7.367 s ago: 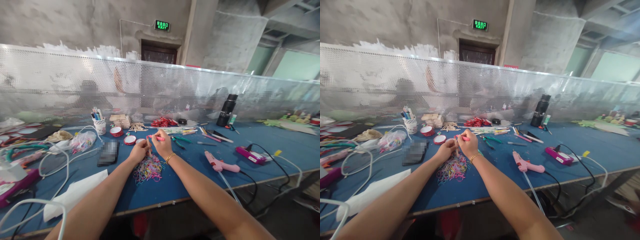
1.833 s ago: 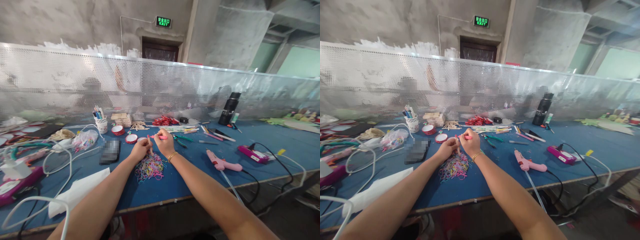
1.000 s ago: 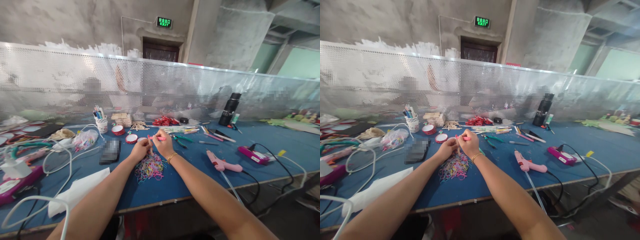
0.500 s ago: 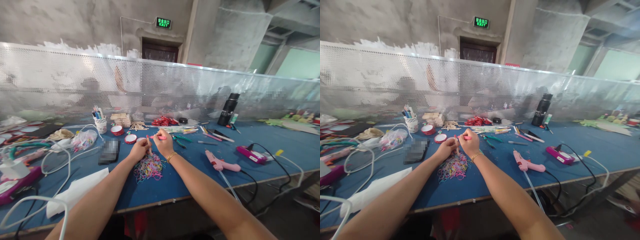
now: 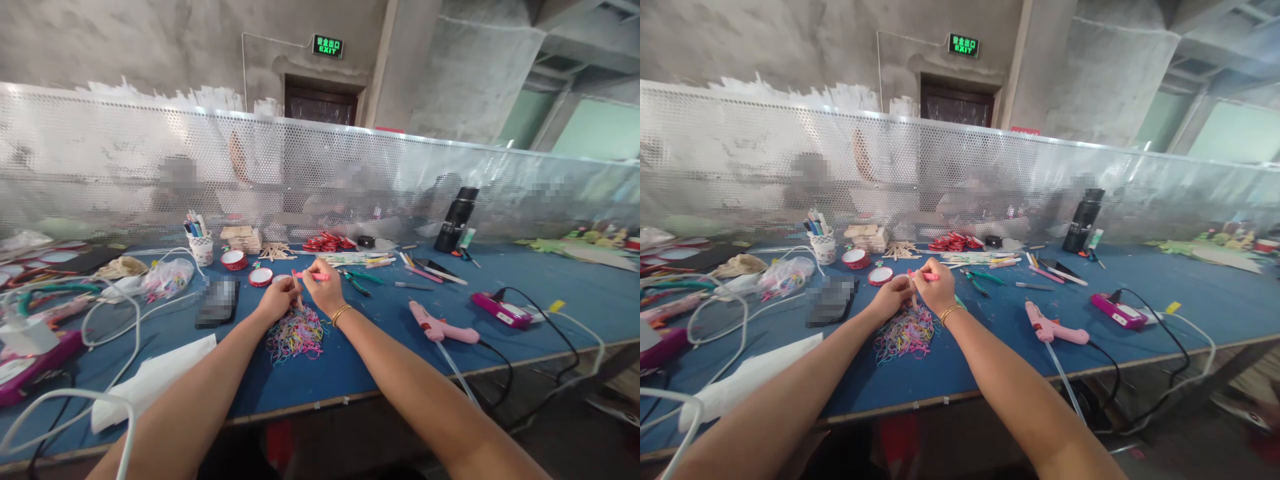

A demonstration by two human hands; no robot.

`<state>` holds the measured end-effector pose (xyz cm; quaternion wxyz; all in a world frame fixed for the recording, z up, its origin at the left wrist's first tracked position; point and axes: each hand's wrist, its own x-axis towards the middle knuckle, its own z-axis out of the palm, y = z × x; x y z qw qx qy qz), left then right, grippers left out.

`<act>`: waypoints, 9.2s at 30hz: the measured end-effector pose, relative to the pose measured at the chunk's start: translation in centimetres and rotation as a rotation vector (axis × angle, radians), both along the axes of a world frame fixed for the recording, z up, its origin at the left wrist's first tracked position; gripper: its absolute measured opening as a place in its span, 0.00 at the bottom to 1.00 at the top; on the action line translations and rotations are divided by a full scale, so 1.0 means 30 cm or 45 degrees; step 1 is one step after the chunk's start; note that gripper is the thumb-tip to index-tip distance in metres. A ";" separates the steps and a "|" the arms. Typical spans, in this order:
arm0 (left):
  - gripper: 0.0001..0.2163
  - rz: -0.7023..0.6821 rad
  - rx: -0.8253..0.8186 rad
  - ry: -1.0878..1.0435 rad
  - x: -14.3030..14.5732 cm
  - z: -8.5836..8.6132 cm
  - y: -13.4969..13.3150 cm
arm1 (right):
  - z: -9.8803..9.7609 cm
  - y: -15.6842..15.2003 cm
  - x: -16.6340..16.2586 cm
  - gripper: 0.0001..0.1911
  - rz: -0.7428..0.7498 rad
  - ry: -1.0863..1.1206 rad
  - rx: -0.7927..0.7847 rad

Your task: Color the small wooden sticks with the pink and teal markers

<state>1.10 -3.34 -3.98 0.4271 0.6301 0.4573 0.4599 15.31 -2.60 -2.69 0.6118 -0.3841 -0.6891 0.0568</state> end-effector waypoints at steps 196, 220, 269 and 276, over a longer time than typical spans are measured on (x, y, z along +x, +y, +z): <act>0.05 -0.119 -0.006 -0.051 -0.027 -0.046 0.038 | 0.005 -0.016 0.004 0.10 0.058 0.104 -0.099; 0.04 -0.123 -0.011 -0.070 -0.026 -0.044 0.036 | 0.012 -0.021 0.000 0.10 0.012 0.064 -0.089; 0.03 -0.104 0.019 -0.025 -0.031 -0.048 0.039 | 0.009 -0.017 0.006 0.09 0.032 0.117 -0.030; 0.03 -0.104 0.015 -0.026 -0.030 -0.045 0.036 | 0.012 -0.022 0.002 0.09 0.052 0.091 -0.052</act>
